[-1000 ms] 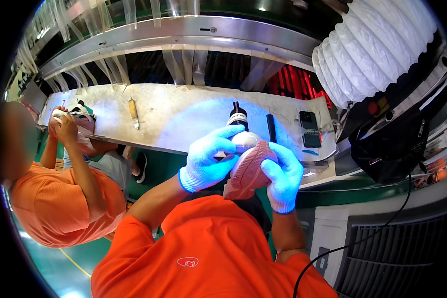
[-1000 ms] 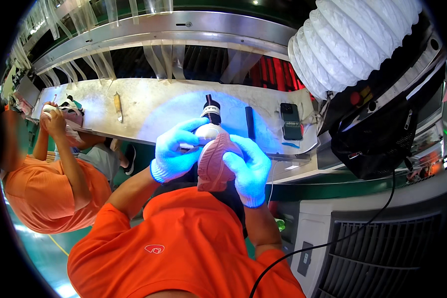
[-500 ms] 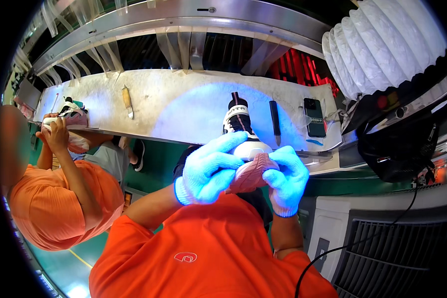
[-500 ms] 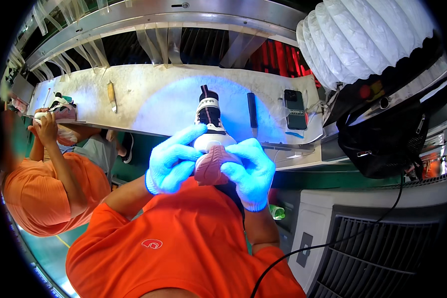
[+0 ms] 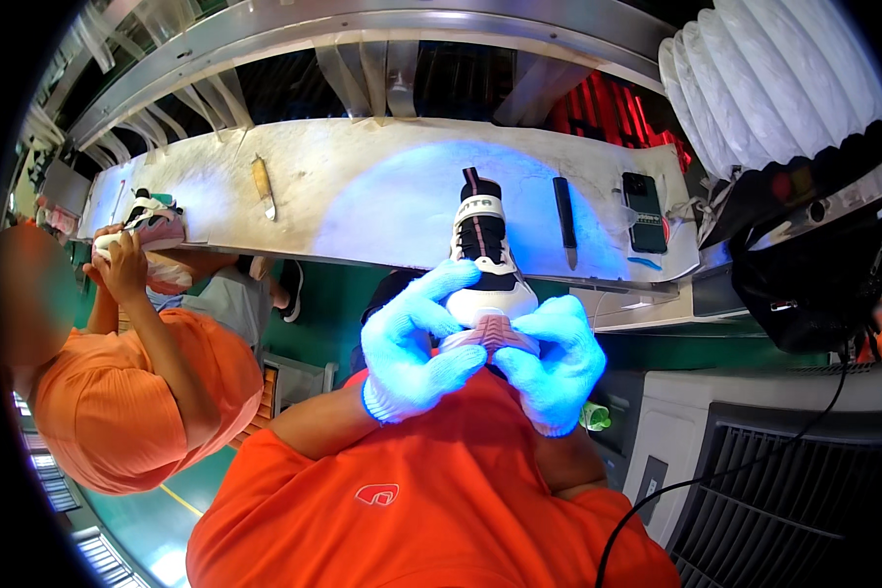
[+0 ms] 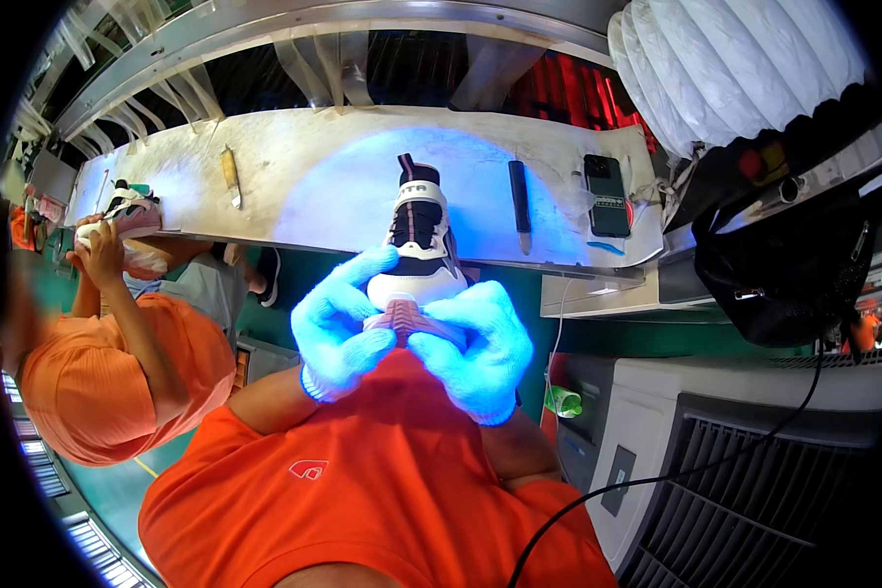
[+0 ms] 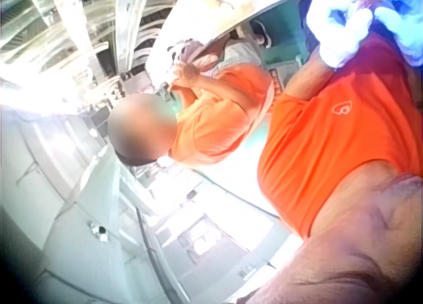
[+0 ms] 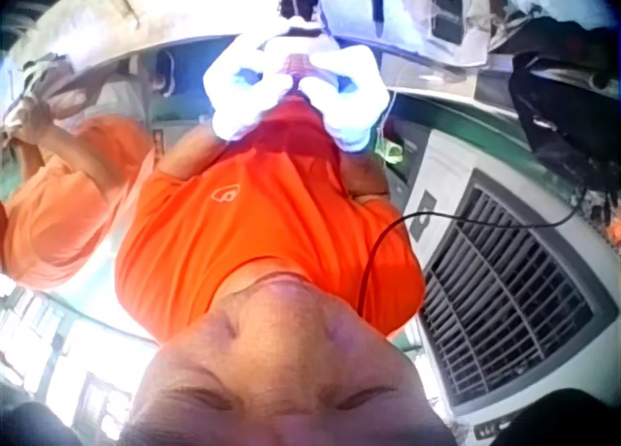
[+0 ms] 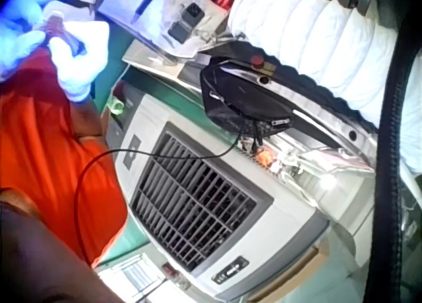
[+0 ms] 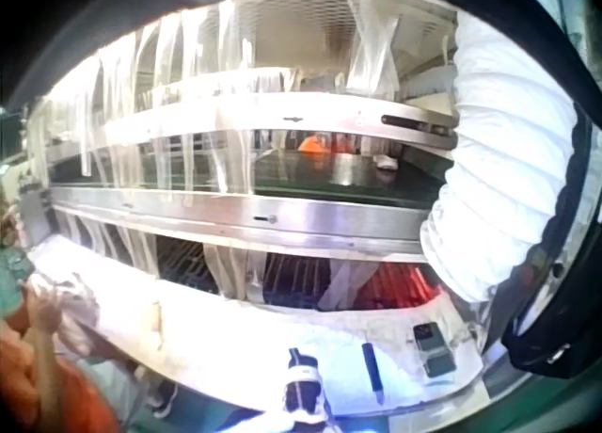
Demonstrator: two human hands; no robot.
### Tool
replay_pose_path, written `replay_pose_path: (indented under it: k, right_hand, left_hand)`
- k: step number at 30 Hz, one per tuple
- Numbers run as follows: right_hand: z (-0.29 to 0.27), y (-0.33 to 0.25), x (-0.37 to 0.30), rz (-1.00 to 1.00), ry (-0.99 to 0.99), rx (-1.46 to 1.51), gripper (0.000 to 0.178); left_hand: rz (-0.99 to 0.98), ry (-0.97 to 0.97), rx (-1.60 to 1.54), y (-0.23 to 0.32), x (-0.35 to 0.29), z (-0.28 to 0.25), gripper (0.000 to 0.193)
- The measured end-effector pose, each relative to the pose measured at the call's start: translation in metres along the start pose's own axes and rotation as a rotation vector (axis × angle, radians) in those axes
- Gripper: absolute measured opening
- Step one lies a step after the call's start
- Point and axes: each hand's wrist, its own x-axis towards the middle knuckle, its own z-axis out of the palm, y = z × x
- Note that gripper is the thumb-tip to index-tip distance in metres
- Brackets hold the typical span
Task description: The person assembles a sneaker by hand in a factory setting. They pick up a shoe upper and a sole, align them, and press them together. The person then uses a handheld tool to apply pressure to the sole and inspects the shoe by turning it over and checking the seams.
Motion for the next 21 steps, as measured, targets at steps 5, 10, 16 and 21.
replay_pose_path:
  k: [5,10,16,21]
  right_hand:
    - [0.001,0.002,-0.003,-0.021,0.012,-0.053,0.031]
    - [0.007,0.000,-0.005,-0.034,0.053,-0.062,0.030]
    - [0.004,0.011,-0.003,-0.098,0.075,-0.054,0.034]
    - [0.005,0.009,0.001,-0.074,0.081,-0.010,0.033]
  left_hand:
    - [0.009,0.012,-0.021,-0.005,-0.001,0.002,0.026]
    - [0.006,0.036,-0.006,-0.005,0.000,0.005,0.027]
    - [0.001,-0.019,0.051,-0.007,0.003,0.001,0.025]
    - [0.008,-0.010,0.084,-0.006,0.006,0.003,0.025]
